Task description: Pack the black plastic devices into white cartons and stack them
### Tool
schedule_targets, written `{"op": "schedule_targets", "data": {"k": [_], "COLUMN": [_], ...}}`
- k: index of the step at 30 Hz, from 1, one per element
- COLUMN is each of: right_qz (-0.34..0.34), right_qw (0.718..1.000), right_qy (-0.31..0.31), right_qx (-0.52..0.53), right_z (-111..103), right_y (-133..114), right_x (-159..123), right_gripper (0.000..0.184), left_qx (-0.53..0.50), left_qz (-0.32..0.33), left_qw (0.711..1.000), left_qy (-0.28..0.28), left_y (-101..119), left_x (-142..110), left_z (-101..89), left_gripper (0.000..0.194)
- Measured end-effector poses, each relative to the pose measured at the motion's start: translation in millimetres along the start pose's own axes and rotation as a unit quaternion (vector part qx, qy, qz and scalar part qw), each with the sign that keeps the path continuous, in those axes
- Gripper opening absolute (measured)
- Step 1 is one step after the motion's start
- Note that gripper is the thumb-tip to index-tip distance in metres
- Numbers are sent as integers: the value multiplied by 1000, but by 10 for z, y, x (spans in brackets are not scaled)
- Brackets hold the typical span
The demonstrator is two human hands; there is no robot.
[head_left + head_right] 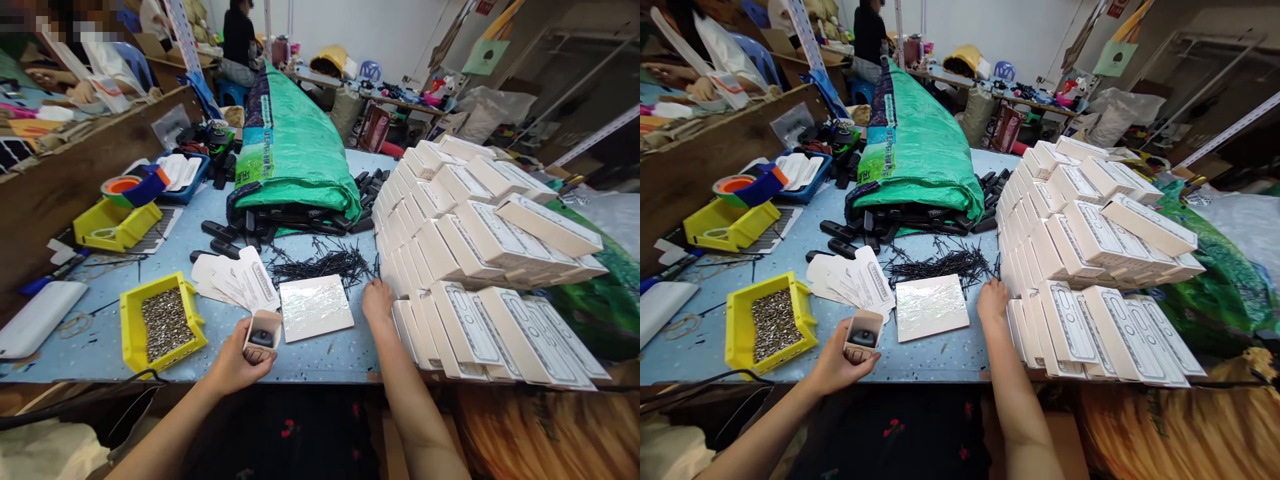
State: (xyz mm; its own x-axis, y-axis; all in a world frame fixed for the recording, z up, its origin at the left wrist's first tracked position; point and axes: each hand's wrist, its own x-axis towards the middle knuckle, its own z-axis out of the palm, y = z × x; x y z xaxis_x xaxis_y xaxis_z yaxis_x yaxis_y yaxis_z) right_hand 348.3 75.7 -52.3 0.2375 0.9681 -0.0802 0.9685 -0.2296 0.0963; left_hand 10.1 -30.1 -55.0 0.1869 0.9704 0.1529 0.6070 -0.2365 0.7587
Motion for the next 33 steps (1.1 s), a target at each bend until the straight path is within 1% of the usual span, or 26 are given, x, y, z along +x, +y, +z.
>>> {"op": "schedule_targets", "data": {"k": [2, 4, 6, 8, 11, 14, 17, 19, 20, 21, 22, 23, 24, 25, 26, 28, 29, 30, 31, 32, 33], "right_qz": [-13, -28, -40, -32, -7, -7, -45, -87, -109, -129, -144, -154, -167, -191, -224, -290, -299, -281, -246, -208, -184], "right_qw": [1000, 999, 999, 999, 1000, 999, 995, 986, 973, 948, 907, 852, 803, 771, 766, 782, 785, 781, 766, 742, 712], "right_qy": [-12, -21, -20, -11, -8, -12, -5, -3, 4, 15, 30, 43, 51, 50, 45, 34, 29, 23, 10, -15, -49], "right_qx": [0, -1, 0, -1, 2, 33, 92, 143, 204, 291, 395, 498, 570, 605, 600, 551, 541, 558, 594, 637, 676], "right_z": [27, 20, -4, -23, -24, -14, -36, -72, -94, -117, -143, -170, -196, -220, -238, -239, -217, -181, -134, -80, -25], "right_y": [4, -13, -24, -21, 4, 26, -43, -205, -324, -463, -613, -764, -905, -1027, -1124, -1235, -1259, -1272, -1282, -1295, -1316], "right_x": [50, 54, 38, 27, 53, 111, 76, -69, -183, -317, -464, -610, -744, -856, -942, -1028, -1038, -1033, -1022, -1011, -1005], "right_gripper": [37, 36, 36, 38, 38, 34, 27, 24, 25, 27, 29, 30, 28, 25, 22, 17, 17, 21, 29, 38, 45], "left_qx": [-12, -14, -5, 5, 3, -3, -8, -6, -2, 2, 6, 10, 14, 18, 20, 18, 14, 10, 9, 9, 8], "left_qz": [-19, -56, -89, -101, -99, -105, -105, -90, -82, -73, -64, -57, -58, -65, -73, -72, -56, -35, -14, -1, -1], "left_qw": [1000, 997, 992, 989, 989, 990, 990, 992, 993, 994, 995, 995, 994, 994, 993, 994, 996, 997, 998, 998, 998], "left_qy": [-19, -54, -87, -109, -109, -99, -96, -86, -81, -78, -79, -83, -87, -90, -90, -81, -74, -66, -64, -66, -70], "left_y": [14, 23, 13, -17, -73, -100, -82, -55, -42, -31, -22, -16, -14, -16, -21, -44, -60, -76, -91, -102, -108], "left_x": [31, 86, 139, 168, 167, 156, 160, 165, 167, 169, 170, 169, 168, 165, 161, 149, 142, 135, 129, 126, 126], "left_z": [15, 48, 85, 114, 128, 119, 116, 124, 131, 138, 144, 150, 153, 154, 154, 151, 152, 156, 164, 178, 195], "left_gripper": [52, 54, 57, 60, 62, 61, 63, 65, 67, 68, 69, 70, 73, 76, 80, 79, 73, 63, 51, 43, 40]}}
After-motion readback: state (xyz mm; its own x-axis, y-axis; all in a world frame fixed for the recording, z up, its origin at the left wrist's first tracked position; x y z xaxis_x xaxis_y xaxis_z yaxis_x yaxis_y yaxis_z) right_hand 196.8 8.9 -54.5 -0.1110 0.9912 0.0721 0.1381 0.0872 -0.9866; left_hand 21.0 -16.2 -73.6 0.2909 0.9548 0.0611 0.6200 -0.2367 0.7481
